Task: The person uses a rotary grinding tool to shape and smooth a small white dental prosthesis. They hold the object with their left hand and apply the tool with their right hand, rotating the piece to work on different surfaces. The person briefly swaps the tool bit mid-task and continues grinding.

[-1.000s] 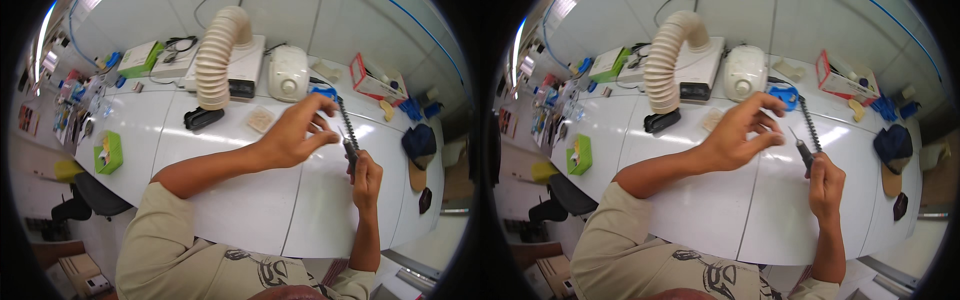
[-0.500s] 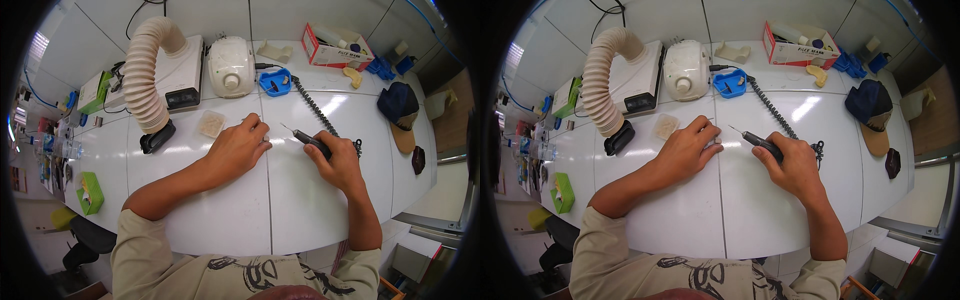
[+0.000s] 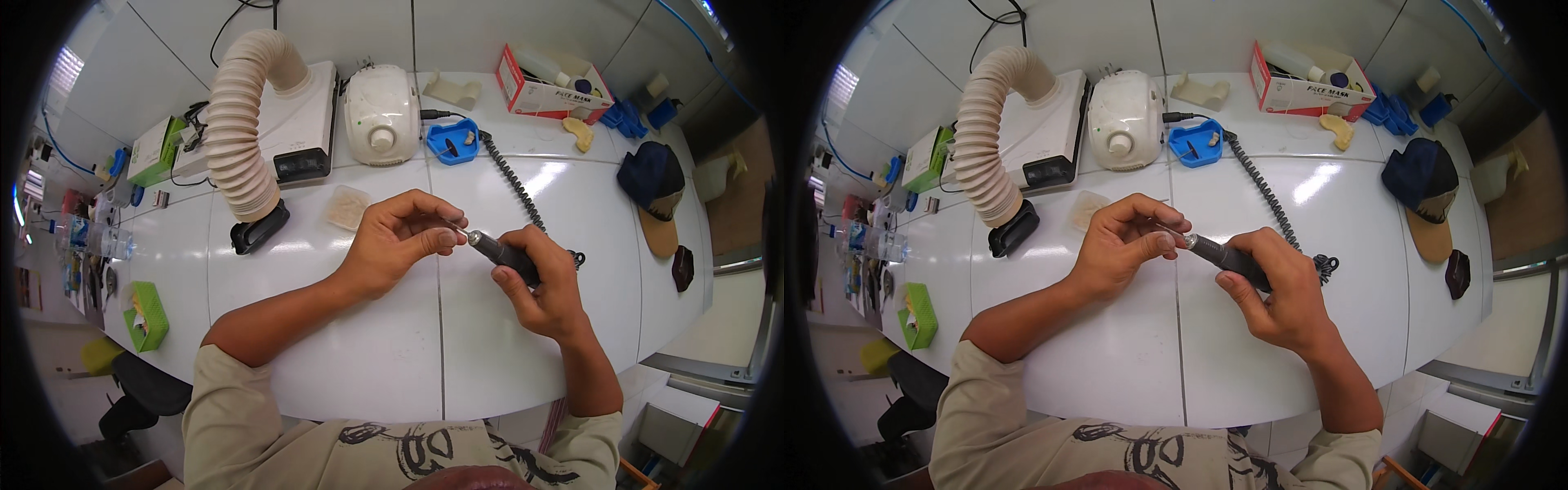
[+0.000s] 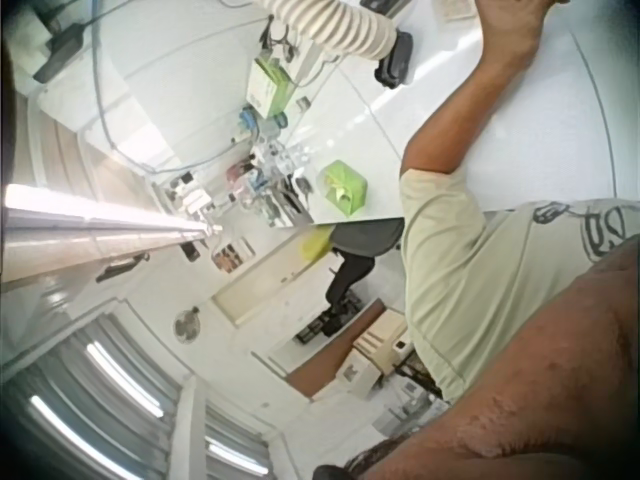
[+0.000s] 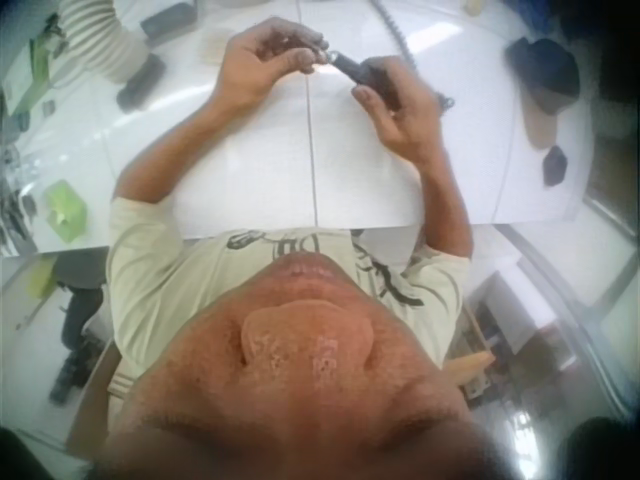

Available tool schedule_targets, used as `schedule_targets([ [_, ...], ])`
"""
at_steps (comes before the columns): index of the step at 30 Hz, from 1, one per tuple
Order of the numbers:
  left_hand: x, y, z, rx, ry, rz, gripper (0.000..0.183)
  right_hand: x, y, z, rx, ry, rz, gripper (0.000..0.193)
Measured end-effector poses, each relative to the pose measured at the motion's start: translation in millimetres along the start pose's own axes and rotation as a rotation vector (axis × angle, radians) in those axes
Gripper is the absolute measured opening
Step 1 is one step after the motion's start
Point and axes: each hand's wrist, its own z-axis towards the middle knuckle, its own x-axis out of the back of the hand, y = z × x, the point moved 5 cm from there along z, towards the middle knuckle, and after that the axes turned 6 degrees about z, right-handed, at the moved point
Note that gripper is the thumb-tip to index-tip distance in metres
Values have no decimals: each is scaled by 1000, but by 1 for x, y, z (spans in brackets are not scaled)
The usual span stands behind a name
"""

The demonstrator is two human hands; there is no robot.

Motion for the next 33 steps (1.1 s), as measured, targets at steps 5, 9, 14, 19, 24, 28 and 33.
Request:
schedule_targets([
  [5,-4,4,-1,-96,-49,-4,19,-4,-3,2,14,-21,27,33],
  [9,-4,1,-2,-98,-41,18,13,0,-2,0,-58,-61,105,25],
  [14,-5,3,-1,-120,-59,48,15,-1,2,-2,-68,-100,73,23],
  [19,-6,5,-4,-153,-39,16,19,-7,1,-5,-49,-118,31,31],
  [24,-2,2,-4,-135,-53,27,17,-15,0,-8,-50,-95,0,38],
  [28,-2,2,-4,-118,-45,14,16,-14,-2,-7,-29,-96,-29,38],
  [33,-1,4,-5,-126,-57,36,16,-13,-8,-7,-2,-58,-30,35],
])
